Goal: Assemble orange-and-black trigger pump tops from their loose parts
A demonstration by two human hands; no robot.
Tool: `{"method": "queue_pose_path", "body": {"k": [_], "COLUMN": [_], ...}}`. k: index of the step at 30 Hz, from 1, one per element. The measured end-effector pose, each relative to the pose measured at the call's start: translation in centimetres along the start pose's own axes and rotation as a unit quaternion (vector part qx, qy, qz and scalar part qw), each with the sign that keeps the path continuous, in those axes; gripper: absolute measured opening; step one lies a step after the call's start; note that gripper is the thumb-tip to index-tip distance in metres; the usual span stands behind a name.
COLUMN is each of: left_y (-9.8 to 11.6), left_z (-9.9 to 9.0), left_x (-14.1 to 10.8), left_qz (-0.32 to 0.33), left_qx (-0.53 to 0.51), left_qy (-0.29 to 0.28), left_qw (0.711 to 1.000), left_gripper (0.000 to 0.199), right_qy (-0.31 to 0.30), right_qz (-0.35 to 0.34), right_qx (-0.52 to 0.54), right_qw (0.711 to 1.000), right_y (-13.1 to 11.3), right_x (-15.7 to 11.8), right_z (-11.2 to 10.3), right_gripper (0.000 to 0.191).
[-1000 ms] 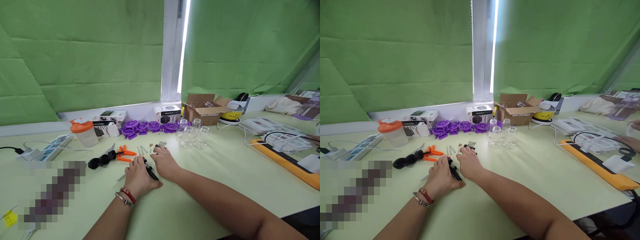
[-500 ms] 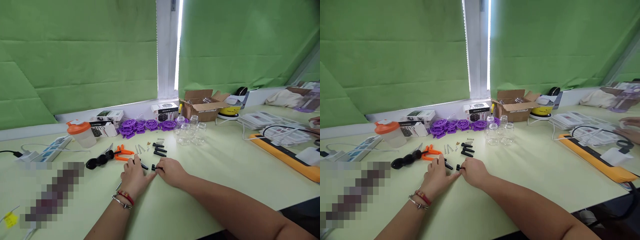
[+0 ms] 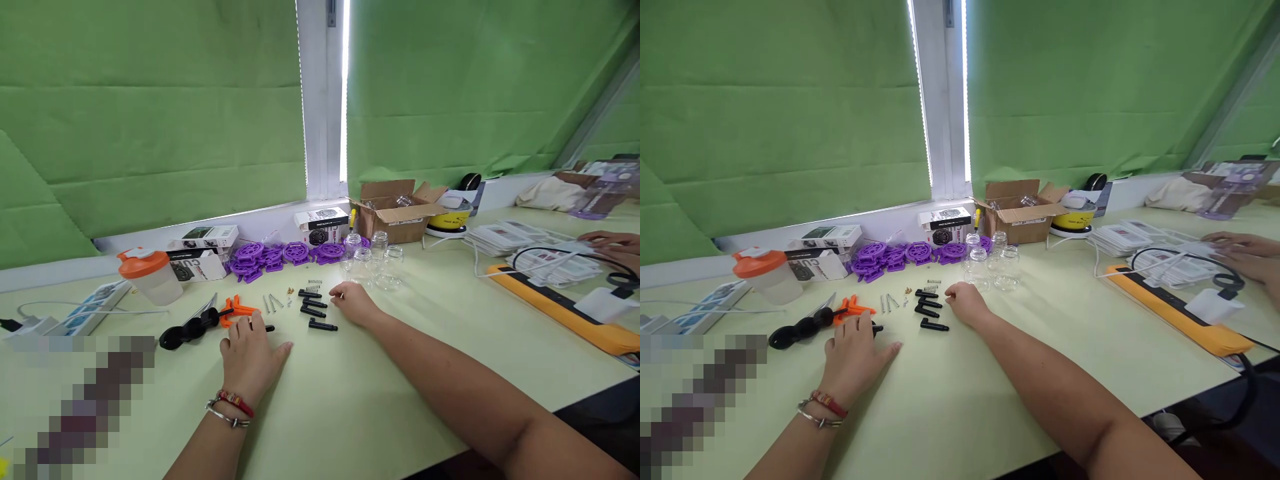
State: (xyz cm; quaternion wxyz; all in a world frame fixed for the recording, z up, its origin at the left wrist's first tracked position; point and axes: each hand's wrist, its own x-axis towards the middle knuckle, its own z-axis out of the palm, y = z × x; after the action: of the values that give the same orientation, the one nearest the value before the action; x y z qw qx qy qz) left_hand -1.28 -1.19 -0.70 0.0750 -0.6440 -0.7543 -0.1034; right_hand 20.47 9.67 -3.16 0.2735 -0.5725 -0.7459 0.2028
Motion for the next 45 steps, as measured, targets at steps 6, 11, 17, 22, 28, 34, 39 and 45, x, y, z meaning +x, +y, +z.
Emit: {"method": "queue_pose_path", "body": {"k": [6, 11, 17, 22, 28, 34, 39, 45], "left_y": [1.5, 1.8, 1.5, 1.4, 1.4, 1.3, 1.4, 1.3], "left_z": [0.0, 0.3, 0.2, 0.2, 0.1, 0.3, 0.3, 0.4], "left_x": [-0.5, -0.5, -0.1, -0.2, -0.2, -0.2, -0.2, -0.2], "left_qz": [0.077, 0.101, 0.096, 0.100, 0.099, 0.099, 0.102, 0.113], "left_qx": [0.000, -0.012, -0.026, -0.024, -0.035, -0.036, -0.035, -0.034], "left_qy": [0.047, 0.032, 0.029, 0.029, 0.025, 0.016, 0.013, 0.019], "left_qw": [0.996, 0.994, 0.995, 0.994, 0.994, 0.994, 0.994, 0.993], "left_gripper": [0.064, 0.061, 0.058, 0.058, 0.057, 0.056, 0.055, 0.053], "right_qy": [-0.024, -0.037, -0.041, -0.044, -0.046, -0.049, -0.047, -0.047], "right_qz": [-0.015, -0.024, -0.038, -0.047, -0.066, -0.073, -0.087, -0.103], "right_qx": [-0.033, -0.047, -0.049, -0.032, -0.031, -0.063, -0.034, -0.026], "right_qw": [0.999, 0.998, 0.997, 0.997, 0.996, 0.994, 0.994, 0.993], "right_y": [0.0, -0.2, -0.3, 0.1, 0.1, -0.4, 0.6, 1.3], "right_x": [2.1, 3.5, 4.4, 4.5, 3.8, 3.5, 3.6, 3.7], "right_z": [0.8, 0.9, 1.3, 1.7, 1.6, 1.3, 1.0, 0.9], "right_gripper": [0.013, 0.013, 0.014, 0.018, 0.019, 0.018, 0.017, 0.019]}}
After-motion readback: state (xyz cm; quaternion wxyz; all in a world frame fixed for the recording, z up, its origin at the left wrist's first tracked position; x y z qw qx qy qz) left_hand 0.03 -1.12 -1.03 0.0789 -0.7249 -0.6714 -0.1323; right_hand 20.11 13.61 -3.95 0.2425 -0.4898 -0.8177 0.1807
